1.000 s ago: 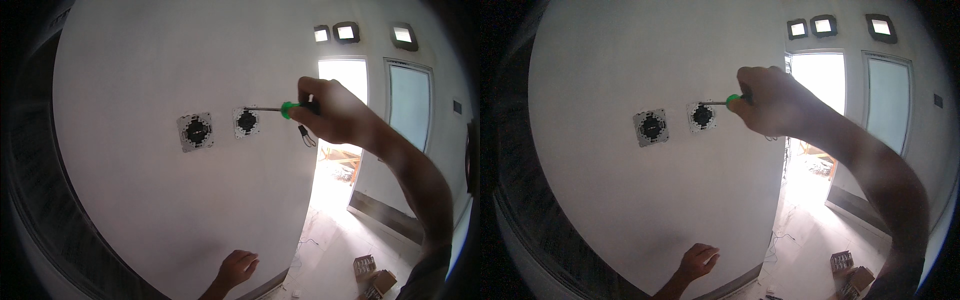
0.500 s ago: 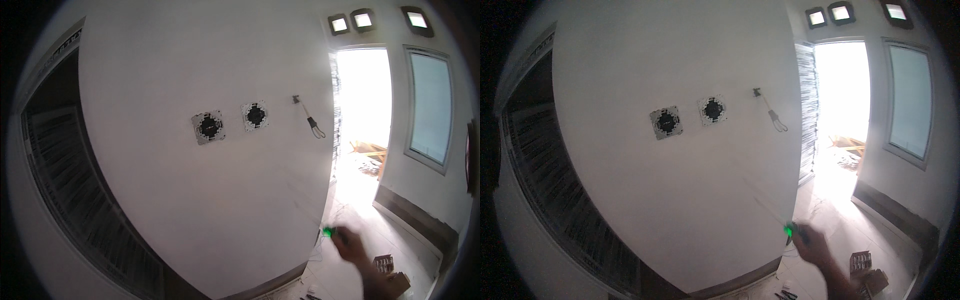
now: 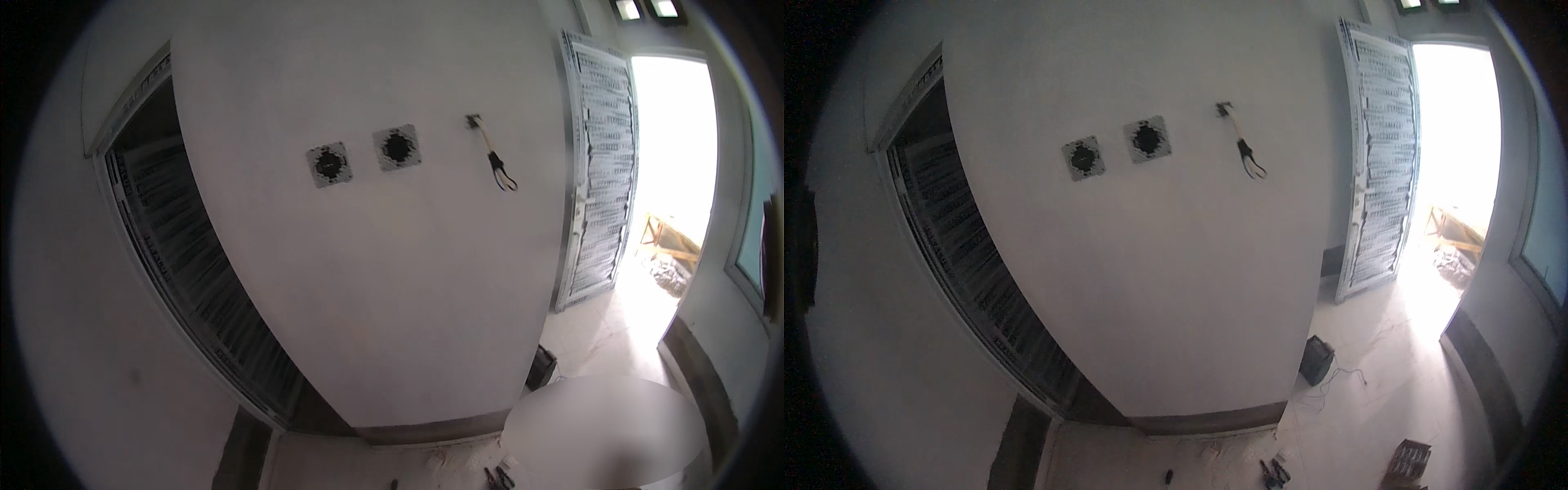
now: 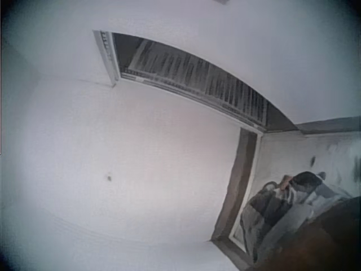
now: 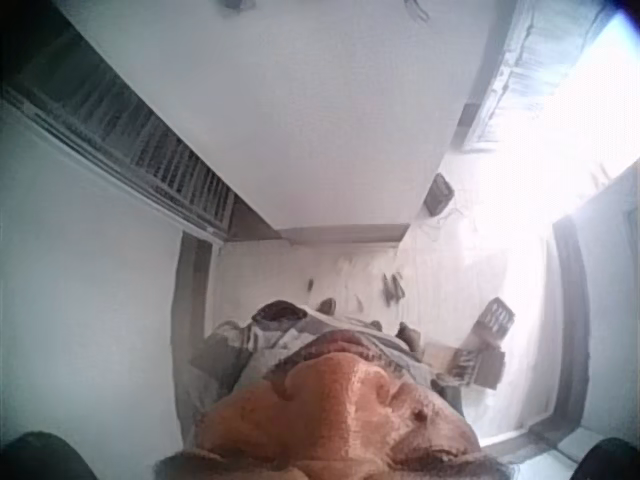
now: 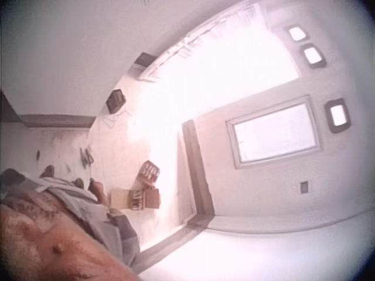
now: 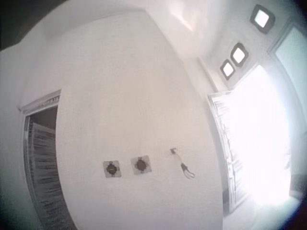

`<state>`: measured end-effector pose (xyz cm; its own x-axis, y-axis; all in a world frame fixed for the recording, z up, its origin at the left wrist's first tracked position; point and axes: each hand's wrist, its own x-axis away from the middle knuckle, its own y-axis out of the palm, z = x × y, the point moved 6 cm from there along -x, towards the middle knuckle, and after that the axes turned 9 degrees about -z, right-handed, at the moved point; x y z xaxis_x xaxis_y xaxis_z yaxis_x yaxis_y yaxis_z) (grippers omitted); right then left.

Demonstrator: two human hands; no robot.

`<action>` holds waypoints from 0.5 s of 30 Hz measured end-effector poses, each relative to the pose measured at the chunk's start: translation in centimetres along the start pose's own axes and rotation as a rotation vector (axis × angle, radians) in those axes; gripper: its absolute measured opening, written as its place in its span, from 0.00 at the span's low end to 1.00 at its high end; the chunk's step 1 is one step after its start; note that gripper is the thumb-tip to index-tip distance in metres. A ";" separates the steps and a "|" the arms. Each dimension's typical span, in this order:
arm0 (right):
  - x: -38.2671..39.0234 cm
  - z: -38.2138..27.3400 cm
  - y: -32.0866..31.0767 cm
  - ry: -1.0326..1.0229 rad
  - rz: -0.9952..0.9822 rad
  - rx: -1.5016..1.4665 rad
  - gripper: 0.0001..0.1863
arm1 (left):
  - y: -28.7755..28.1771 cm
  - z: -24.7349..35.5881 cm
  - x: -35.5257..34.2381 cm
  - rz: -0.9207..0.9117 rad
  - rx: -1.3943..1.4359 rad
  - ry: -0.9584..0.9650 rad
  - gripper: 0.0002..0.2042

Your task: The person installs two electrical outlets into wall boxes. They use a screwdriver to secure the boxes to the wall, then attach the outlet faceplates. Tools and materials are visible on the floor.

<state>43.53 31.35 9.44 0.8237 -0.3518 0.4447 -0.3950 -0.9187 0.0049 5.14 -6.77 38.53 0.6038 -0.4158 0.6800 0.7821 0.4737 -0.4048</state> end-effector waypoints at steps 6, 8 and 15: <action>2.5 -5.7 -3.0 0.613 0.076 0.534 0.22 | 13.1 -0.6 3.8 -0.218 -0.017 0.078 0.23; 2.3 -12.7 -2.5 0.335 0.224 0.346 0.16 | 14.6 4.3 3.2 -0.257 -0.061 0.272 0.22; 2.8 -12.0 0.3 0.468 0.255 -0.219 0.13 | 17.2 -3.8 -1.0 -0.324 -0.272 -0.001 0.20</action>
<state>40.85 32.30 21.42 0.4435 -0.3944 0.8049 -0.6736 -0.7391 0.0090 18.61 -1.12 28.57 0.3202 -0.5084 0.7994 0.9437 0.0966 -0.3165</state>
